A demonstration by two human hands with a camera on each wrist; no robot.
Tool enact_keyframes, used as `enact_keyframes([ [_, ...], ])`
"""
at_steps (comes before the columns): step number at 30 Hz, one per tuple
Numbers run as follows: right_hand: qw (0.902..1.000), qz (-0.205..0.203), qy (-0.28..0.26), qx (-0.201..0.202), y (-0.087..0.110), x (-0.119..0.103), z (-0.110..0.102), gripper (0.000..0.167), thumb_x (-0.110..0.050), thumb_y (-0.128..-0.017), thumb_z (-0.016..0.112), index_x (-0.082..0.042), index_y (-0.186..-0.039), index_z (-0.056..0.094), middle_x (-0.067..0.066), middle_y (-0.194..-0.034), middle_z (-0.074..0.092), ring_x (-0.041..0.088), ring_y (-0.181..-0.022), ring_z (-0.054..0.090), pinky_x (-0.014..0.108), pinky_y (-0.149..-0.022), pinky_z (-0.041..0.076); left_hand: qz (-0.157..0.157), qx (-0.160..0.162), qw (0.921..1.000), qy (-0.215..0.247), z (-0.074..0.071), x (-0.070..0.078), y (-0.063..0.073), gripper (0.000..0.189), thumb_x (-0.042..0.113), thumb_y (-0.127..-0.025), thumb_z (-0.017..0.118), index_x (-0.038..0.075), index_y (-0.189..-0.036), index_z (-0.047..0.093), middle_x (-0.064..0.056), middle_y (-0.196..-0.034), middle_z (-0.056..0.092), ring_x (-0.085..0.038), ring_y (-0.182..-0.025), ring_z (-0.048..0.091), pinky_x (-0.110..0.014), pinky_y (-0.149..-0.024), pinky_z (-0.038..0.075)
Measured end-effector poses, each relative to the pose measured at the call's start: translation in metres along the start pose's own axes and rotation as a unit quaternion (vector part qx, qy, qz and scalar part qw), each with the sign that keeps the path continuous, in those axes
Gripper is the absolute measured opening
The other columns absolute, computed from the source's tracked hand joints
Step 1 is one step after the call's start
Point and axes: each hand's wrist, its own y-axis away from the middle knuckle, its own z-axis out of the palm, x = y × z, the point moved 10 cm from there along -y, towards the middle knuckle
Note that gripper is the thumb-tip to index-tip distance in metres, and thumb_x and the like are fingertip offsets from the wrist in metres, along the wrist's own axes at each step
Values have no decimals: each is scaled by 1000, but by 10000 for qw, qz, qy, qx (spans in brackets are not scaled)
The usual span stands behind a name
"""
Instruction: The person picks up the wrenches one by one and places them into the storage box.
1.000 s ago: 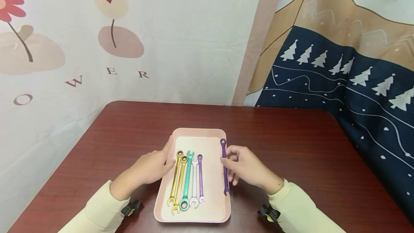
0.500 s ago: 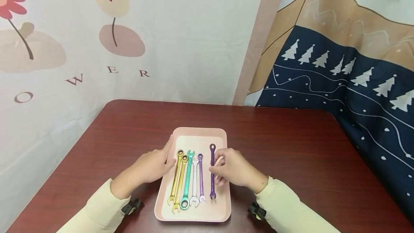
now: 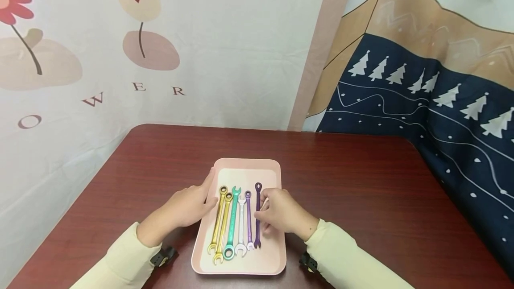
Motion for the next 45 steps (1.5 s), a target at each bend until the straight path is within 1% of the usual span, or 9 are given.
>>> enact_keyframes([
  [5,9991,93,421,48,-7,-1,4,18,-1,-87,69,-1,-81,52,4,-53,66,11,-40,62,32,-43,52,3,9,10000,-8,0,0,0,84,37,-97,57,2,-160,14,-16,-99,74,-27,-84,71,-47,-70,52],
  [11,9952,249,943,5,-13,1,7,17,0,-84,68,-3,-77,52,2,-49,61,8,-37,57,25,-39,45,-11,-12,10000,12,0,2,0,83,37,-98,58,2,-160,15,-16,-100,74,-27,-86,71,-48,-72,52],
  [13,9938,333,1062,-27,-13,3,7,18,0,-84,68,-4,-76,52,2,-49,61,7,-37,56,24,-39,44,-18,-29,10000,26,1,3,0,83,37,-98,57,2,-160,15,-16,-102,74,-27,-86,71,-48,-72,52],
  [18,9930,483,1079,-84,-14,5,6,20,1,-84,67,-4,-73,52,3,-49,61,8,-35,56,25,-38,45,-5,-26,10000,32,2,4,-2,84,38,-98,57,3,-160,13,-16,-105,74,-25,-83,70,-46,-70,52],
  [23,9918,465,1180,-140,-14,3,7,23,0,-86,69,-5,-70,52,2,-49,61,8,-36,56,25,-39,47,-30,-29,10000,8,2,3,-3,84,39,-98,57,3,-160,14,-15,-101,74,-25,-85,70,-47,-73,52],
  [30,9861,507,1570,-200,-14,3,9,29,-5,-88,70,-7,-65,53,2,-47,60,6,-36,55,26,-38,47,-26,-9,10000,10,1,1,-2,83,37,-97,58,2,-160,15,-16,-101,74,-28,-88,71,-48,-73,52],
  [34,9816,450,1843,-211,-13,3,10,31,-7,-90,68,-7,-64,52,-1,-45,54,4,-35,48,23,-37,43,-20,9,10000,14,0,1,-2,83,37,-97,58,2,-160,16,-16,-100,74,-28,-88,71,-49,-73,52],
  [38,9764,354,2116,-252,-12,0,11,34,-12,-93,67,-9,-62,52,-6,-41,45,3,-33,41,20,-37,35,-15,19,10000,26,1,1,-3,83,37,-97,58,2,-160,15,-16,-101,74,-29,-88,71,-49,-74,53],
  [45,9740,186,2249,-201,-11,-1,11,40,-16,-94,66,-12,-57,50,-8,-42,40,4,-34,40,20,-38,31,-32,6,10000,51,3,0,-4,84,38,-97,58,3,-160,15,-15,-99,75,-27,-87,71,-48,-74,52],
])
